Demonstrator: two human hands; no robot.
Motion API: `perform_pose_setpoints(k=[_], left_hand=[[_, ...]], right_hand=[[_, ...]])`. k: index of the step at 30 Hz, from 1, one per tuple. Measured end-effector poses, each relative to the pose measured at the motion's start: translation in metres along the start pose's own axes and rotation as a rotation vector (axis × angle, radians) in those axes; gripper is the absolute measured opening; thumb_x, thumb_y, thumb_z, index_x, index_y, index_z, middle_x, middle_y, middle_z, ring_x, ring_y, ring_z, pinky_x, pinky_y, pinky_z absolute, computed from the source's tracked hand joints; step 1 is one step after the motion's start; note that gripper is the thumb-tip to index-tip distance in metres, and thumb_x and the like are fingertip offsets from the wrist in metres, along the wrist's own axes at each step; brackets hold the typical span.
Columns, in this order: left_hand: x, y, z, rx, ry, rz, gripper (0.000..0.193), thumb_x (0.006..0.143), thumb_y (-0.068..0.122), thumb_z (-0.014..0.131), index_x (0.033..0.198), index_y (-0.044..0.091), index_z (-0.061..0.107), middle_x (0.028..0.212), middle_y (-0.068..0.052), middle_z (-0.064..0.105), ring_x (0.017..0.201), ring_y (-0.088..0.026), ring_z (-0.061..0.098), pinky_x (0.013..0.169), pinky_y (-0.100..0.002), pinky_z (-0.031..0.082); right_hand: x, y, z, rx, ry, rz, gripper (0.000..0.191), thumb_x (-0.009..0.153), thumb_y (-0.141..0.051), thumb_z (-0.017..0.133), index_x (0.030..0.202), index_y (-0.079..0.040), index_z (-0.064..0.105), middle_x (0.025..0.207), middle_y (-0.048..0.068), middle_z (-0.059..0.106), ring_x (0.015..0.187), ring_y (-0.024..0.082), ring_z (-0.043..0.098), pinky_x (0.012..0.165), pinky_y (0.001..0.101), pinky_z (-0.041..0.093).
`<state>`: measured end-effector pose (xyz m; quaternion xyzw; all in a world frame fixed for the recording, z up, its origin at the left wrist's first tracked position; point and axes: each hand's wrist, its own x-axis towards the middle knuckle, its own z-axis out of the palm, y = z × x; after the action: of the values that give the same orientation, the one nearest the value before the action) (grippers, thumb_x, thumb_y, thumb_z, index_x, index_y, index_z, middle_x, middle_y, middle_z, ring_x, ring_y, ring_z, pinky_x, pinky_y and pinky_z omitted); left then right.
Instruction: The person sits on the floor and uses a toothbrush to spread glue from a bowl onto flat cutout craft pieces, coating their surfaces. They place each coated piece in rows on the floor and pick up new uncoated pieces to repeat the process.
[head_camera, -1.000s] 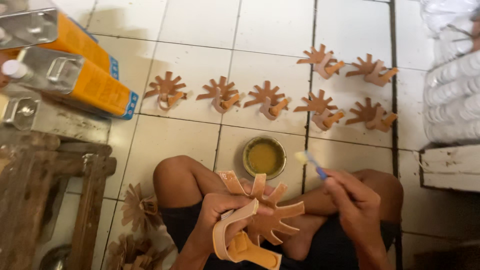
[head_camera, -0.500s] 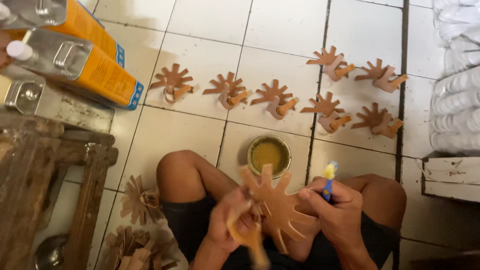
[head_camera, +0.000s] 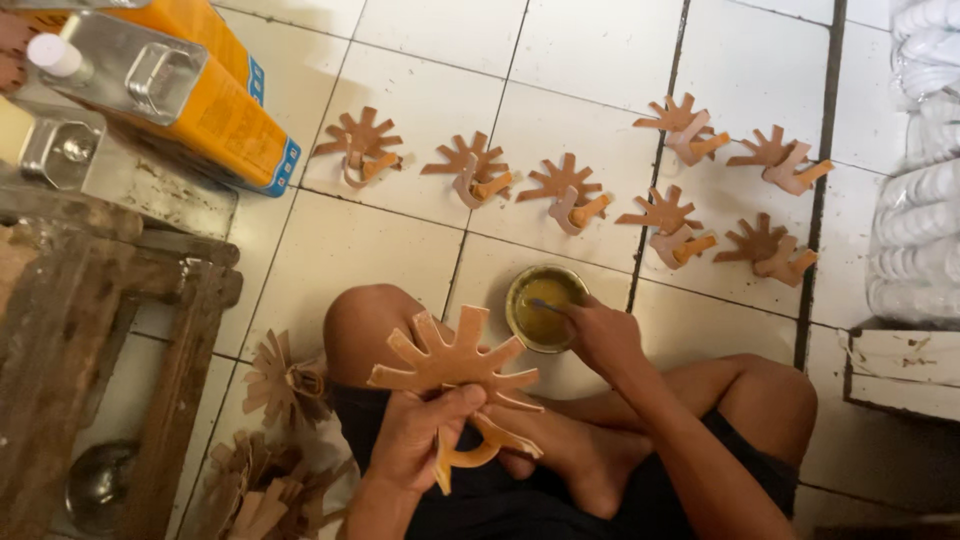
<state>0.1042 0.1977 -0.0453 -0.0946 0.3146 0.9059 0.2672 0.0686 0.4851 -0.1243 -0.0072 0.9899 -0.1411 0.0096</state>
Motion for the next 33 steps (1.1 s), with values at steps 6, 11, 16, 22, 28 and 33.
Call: perform_pose_setpoints(k=[6, 11, 16, 22, 28, 33], left_hand=[[0.004, 0.01, 0.022, 0.082, 0.132, -0.055, 0.029, 0.086, 0.0, 0.071, 0.115, -0.006, 0.067, 0.104, -0.011, 0.073, 0.094, -0.019, 0.07, 0.081, -0.033, 0.056], [0.006, 0.003, 0.043, 0.273, 0.015, -0.126, 0.029, 0.088, 0.002, 0.072, 0.115, -0.008, 0.069, 0.097, -0.012, 0.072, 0.082, -0.017, 0.068, 0.068, -0.033, 0.055], [0.009, -0.018, 0.071, 0.234, -0.071, -0.229, 0.029, 0.091, 0.0, 0.069, 0.117, -0.011, 0.064, 0.097, -0.012, 0.071, 0.081, -0.016, 0.068, 0.068, -0.031, 0.055], [-0.004, -0.014, 0.086, 0.255, -0.083, -0.262, 0.037, 0.09, 0.0, 0.063, 0.126, -0.008, 0.062, 0.1, -0.011, 0.071, 0.083, -0.014, 0.068, 0.07, -0.029, 0.055], [-0.007, -0.012, 0.092, 0.245, -0.126, -0.27, 0.049, 0.089, 0.003, 0.061, 0.138, -0.005, 0.058, 0.103, -0.01, 0.07, 0.083, -0.013, 0.067, 0.072, -0.029, 0.055], [-0.006, -0.014, 0.088, 0.166, -0.124, -0.283, 0.048, 0.088, 0.002, 0.062, 0.136, -0.004, 0.058, 0.105, -0.011, 0.069, 0.087, -0.015, 0.067, 0.075, -0.03, 0.056]], right_hand=[[-0.047, 0.05, -0.035, -0.035, -0.085, 0.022, 0.031, 0.092, -0.024, 0.062, 0.121, -0.02, 0.074, 0.095, 0.009, 0.069, 0.073, 0.035, 0.068, 0.065, 0.0481, 0.054], [-0.1, 0.078, -0.102, 0.194, 0.298, 0.365, 0.025, 0.095, -0.014, 0.066, 0.117, -0.008, 0.075, 0.094, 0.015, 0.069, 0.075, 0.029, 0.063, 0.064, 0.0397, 0.048], [-0.135, 0.022, -0.135, 0.715, 0.532, 0.313, 0.017, 0.096, 0.002, 0.063, 0.111, 0.004, 0.072, 0.085, 0.01, 0.066, 0.068, 0.013, 0.056, 0.058, 0.0241, 0.043], [-0.116, -0.029, -0.16, 0.831, 0.449, -0.139, 0.024, 0.091, 0.004, 0.063, 0.113, 0.004, 0.071, 0.09, 0.009, 0.071, 0.08, 0.014, 0.068, 0.07, 0.0247, 0.053], [-0.109, -0.032, -0.164, 0.824, 0.438, -0.053, 0.021, 0.091, 0.003, 0.065, 0.111, 0.005, 0.072, 0.087, 0.009, 0.071, 0.077, 0.016, 0.067, 0.067, 0.025, 0.052], [-0.116, -0.027, -0.159, 0.818, 0.361, 0.039, 0.022, 0.089, 0.003, 0.066, 0.11, 0.005, 0.074, 0.081, 0.008, 0.068, 0.069, 0.015, 0.063, 0.062, 0.0262, 0.048]])
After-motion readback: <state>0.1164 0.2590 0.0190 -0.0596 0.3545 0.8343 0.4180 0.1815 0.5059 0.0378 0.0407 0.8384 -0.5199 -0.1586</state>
